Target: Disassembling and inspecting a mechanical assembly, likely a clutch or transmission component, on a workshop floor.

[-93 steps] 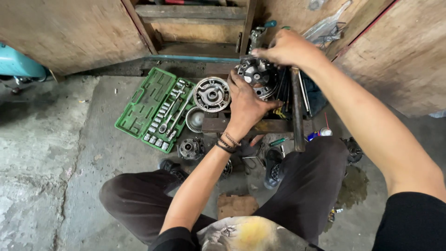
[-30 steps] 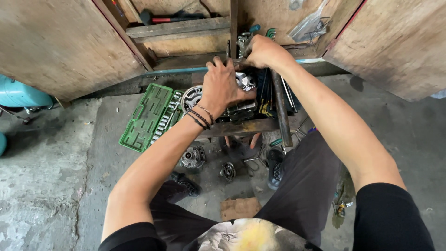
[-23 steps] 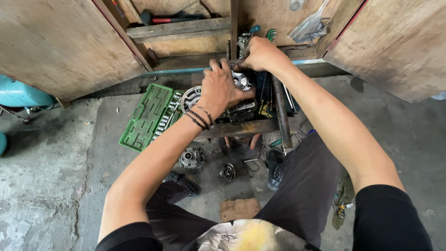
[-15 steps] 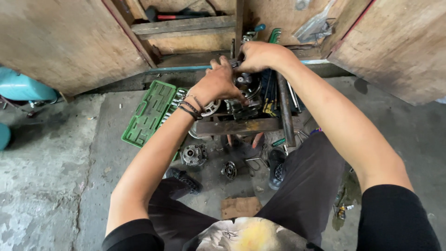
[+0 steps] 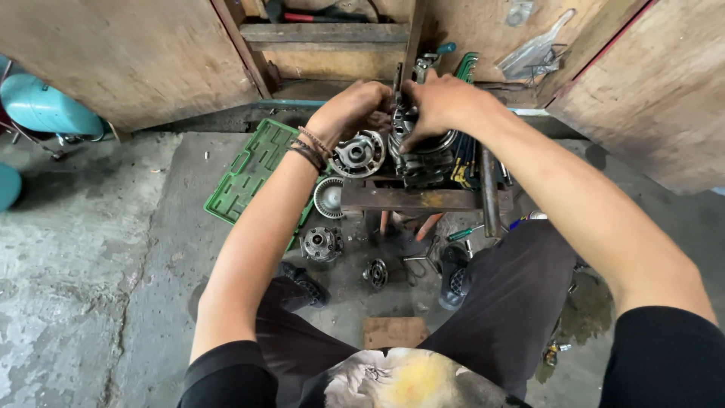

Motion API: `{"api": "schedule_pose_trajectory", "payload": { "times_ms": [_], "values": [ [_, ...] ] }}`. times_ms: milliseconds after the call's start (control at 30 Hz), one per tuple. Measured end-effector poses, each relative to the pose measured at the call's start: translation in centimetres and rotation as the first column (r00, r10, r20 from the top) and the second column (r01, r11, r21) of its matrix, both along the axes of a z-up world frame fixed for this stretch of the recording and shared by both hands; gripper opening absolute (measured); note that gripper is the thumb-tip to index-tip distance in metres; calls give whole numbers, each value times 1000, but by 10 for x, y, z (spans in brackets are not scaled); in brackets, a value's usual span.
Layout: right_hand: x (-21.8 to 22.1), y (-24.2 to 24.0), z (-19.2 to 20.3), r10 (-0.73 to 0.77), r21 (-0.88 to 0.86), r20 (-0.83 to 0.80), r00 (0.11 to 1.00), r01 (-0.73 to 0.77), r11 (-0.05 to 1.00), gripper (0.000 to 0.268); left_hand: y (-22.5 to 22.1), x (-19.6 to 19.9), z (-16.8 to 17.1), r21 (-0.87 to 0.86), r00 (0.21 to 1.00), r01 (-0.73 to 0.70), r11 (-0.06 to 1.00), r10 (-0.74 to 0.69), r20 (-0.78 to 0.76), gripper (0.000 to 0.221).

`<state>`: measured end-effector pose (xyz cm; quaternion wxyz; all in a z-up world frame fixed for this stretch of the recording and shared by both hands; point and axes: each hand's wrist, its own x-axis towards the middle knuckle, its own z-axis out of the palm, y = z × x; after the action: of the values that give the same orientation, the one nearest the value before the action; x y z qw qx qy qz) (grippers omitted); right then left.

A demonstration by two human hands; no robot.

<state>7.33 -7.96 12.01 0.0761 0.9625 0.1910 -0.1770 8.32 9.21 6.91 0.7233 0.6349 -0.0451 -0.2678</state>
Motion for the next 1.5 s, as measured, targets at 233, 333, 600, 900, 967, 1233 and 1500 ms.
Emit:
{"api": "schedule_pose_trajectory", "payload": {
  "times_ms": [233,333,600,900,967,1233,1500],
  "values": [
    [9,-9,-8,143,-3,85,986,-143,990,95,1,11,-20,15,990,70,997,-72,118,27],
    [10,-7,-17,239,-70,174,955,-230,971,90,1,12,-26,-54,979,123,991,-112,171,24],
    [2,-3,3,163,-93,70,984,-156,983,101,6,0,-15,-101,999,-30,994,26,-42,20],
    [-4,-19,-9,304,-76,200,931,-295,953,98,9,2,-48,-33,984,-9,999,15,180,35],
    [-2,-20,-10,326,-89,208,922,-314,945,103,11,-13,-39,51,961,-2,999,-12,276,39],
    [-8,-31,-12,367,-61,263,892,-364,929,111,4,-15,-63,2,905,-104,995,94,416,41],
    [-25,-28,18,320,60,22,947,-320,945,99,-9,2,-74,371,900,-237,898,59,431,44]
  ]
}}
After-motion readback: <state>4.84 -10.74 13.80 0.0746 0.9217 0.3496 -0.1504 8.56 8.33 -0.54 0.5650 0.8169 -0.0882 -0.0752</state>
